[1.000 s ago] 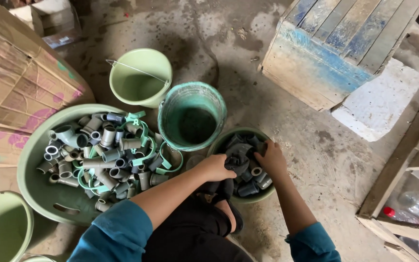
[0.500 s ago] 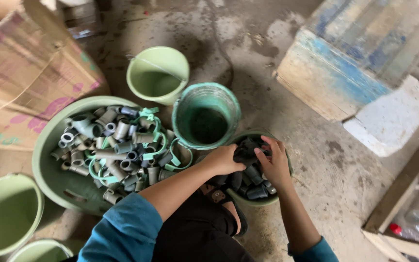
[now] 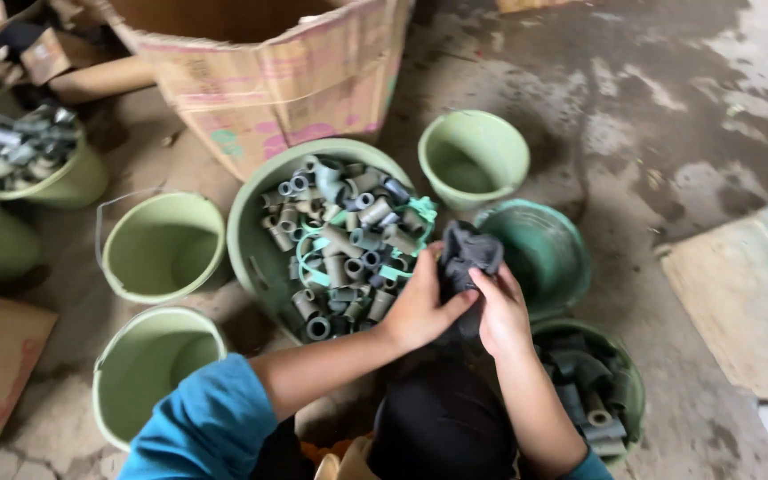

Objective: The person sits on the floor and wipes small plastic pipe fittings with a dark cloth. They pick each fitting from a green bucket, wipe it, and place it into another bucket. The process is repeated for multiple fittings.

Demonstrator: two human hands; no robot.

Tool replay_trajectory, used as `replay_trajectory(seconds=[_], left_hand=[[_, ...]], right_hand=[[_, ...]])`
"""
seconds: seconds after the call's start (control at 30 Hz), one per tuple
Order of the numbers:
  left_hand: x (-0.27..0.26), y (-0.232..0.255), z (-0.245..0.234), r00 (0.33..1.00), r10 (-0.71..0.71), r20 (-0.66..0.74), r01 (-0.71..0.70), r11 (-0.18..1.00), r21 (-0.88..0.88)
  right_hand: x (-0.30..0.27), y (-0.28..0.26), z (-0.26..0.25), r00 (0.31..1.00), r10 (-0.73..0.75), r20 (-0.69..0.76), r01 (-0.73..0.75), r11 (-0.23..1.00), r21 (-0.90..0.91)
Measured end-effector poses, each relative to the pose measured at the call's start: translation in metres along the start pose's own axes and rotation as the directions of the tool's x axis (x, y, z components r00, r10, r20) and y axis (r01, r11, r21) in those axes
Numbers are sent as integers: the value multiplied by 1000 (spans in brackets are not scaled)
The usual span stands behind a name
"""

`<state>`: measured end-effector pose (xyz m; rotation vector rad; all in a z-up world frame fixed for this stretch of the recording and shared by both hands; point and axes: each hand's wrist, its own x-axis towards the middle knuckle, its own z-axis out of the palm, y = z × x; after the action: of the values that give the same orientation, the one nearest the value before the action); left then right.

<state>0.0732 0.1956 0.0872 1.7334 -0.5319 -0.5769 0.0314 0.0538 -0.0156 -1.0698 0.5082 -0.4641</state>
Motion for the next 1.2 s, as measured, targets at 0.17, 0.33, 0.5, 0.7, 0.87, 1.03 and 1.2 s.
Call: replay_trajectory(seconds=[0.17, 0.33, 0.5, 0.7, 0.87, 1.03, 1.2], left_hand=[[-24, 1, -93, 980, -129, -149, 141, 988, 71], [-51, -28, -169, 957, -13, -290, 64, 983, 170], [-61, -94, -212, 901, -14, -433, 57, 995, 85], [-76, -66, -196, 973, 63, -221, -17, 978, 207], [-56, -90, -194, 920, 120, -373, -96, 992, 84], [-48, -87, -186, 919, 85, -385, -183, 957, -226], [-37, -70, -159, 952, 15, -306, -165, 867, -470]], right_hand=[[-14, -17, 104, 988, 100, 122, -77, 980, -181], [7, -10, 157, 941, 175, 290, -2, 860, -511], [-5, 2, 187, 855, 136, 500, 140, 868, -476], [9, 45, 160, 758, 72, 648, 464, 638, -614], [18, 16, 151, 731, 251, 635, 313, 703, -638], [17, -13, 135, 499, 285, 818, 76, 926, -369], [51, 53, 106, 463, 118, 878, -234, 972, -7]])
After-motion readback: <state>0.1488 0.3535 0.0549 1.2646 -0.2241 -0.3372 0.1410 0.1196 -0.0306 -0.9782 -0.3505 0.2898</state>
